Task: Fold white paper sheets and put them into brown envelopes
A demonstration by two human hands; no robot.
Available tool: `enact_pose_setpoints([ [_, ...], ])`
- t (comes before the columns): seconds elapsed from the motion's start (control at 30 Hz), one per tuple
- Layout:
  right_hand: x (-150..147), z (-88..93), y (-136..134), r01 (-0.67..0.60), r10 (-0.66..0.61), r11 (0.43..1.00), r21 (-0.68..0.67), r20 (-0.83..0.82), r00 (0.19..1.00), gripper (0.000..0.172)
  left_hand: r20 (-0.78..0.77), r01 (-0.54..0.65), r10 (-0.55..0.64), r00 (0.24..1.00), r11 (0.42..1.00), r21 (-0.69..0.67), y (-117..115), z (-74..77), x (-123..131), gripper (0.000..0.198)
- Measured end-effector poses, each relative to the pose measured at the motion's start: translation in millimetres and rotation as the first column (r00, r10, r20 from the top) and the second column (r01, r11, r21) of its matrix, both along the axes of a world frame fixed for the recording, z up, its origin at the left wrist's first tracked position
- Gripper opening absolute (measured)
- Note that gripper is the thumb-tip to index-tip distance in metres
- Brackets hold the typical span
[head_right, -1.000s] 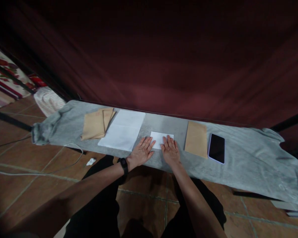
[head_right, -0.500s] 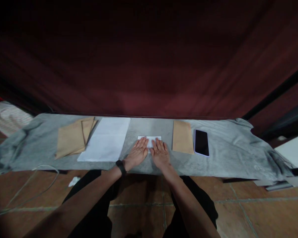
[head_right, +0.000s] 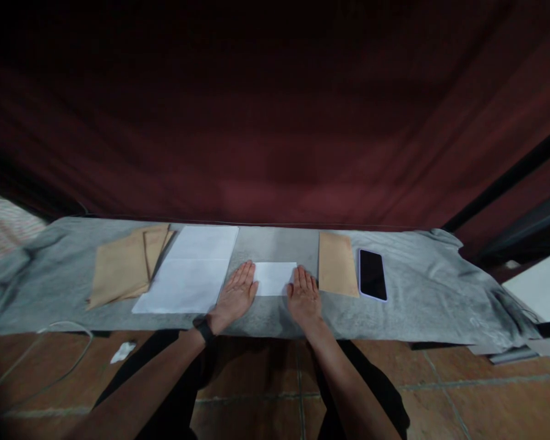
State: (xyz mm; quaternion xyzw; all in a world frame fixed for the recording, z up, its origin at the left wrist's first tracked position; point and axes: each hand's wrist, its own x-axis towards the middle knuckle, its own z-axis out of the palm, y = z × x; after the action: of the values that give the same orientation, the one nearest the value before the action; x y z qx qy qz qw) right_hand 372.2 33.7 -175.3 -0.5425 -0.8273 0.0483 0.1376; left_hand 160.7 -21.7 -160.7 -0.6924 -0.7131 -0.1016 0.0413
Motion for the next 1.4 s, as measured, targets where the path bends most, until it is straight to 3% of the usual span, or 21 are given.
enact_pose_setpoints([
  [0.17,0,2.2,3,0.002,0.003,0.997,0.076,-0.062,0.998,0.056,0.029,-0.038,0.036,0.999,0.997,0.064,-8,3.5,2,0.056],
  [0.37,-25,12.8,-6,-0.267,0.266,0.964,0.004,-0.041,0.963,0.054,0.06,0.199,-0.202,0.978,0.979,0.05,-10,2.1,20,0.054],
  [0.57,-20,3.9,-10,-0.264,0.264,0.965,0.001,-0.021,0.964,0.057,0.079,0.224,-0.224,0.971,0.974,0.003,-13,-2.0,13,0.055],
  [0.77,6,11.5,7,-0.39,0.389,0.92,-0.039,-0.037,0.921,0.065,0.049,0.297,-0.294,0.955,0.952,-0.071,-7,14.0,-4,0.047],
  [0.97,12,25.7,13,-0.442,0.44,0.895,-0.055,-0.053,0.897,0.054,0.018,0.352,-0.352,0.936,0.928,-0.127,-5,29.2,-3,0.034],
  [1.13,17,35.8,23,-0.464,0.442,0.884,-0.056,-0.217,0.87,0.045,0.254,0.31,-0.309,0.916,0.95,0.037,-3,48.9,-13,0.022],
  [1.23,18,40.3,32,-0.356,0.279,0.932,-0.068,-0.495,0.823,0.031,0.554,0.162,-0.251,0.794,0.965,0.204,3,60.0,-18,0.02],
  [1.33,14,40.3,37,-0.247,0.051,0.955,-0.165,-0.727,0.684,0.036,0.846,-0.042,-0.159,0.51,0.977,0.209,12,60.4,-19,0.017],
  [1.4,8,36.4,38,-0.212,-0.043,0.95,-0.228,-0.772,0.634,0.04,0.934,-0.116,-0.112,0.341,0.98,0.16,20,53.4,-19,0.016],
])
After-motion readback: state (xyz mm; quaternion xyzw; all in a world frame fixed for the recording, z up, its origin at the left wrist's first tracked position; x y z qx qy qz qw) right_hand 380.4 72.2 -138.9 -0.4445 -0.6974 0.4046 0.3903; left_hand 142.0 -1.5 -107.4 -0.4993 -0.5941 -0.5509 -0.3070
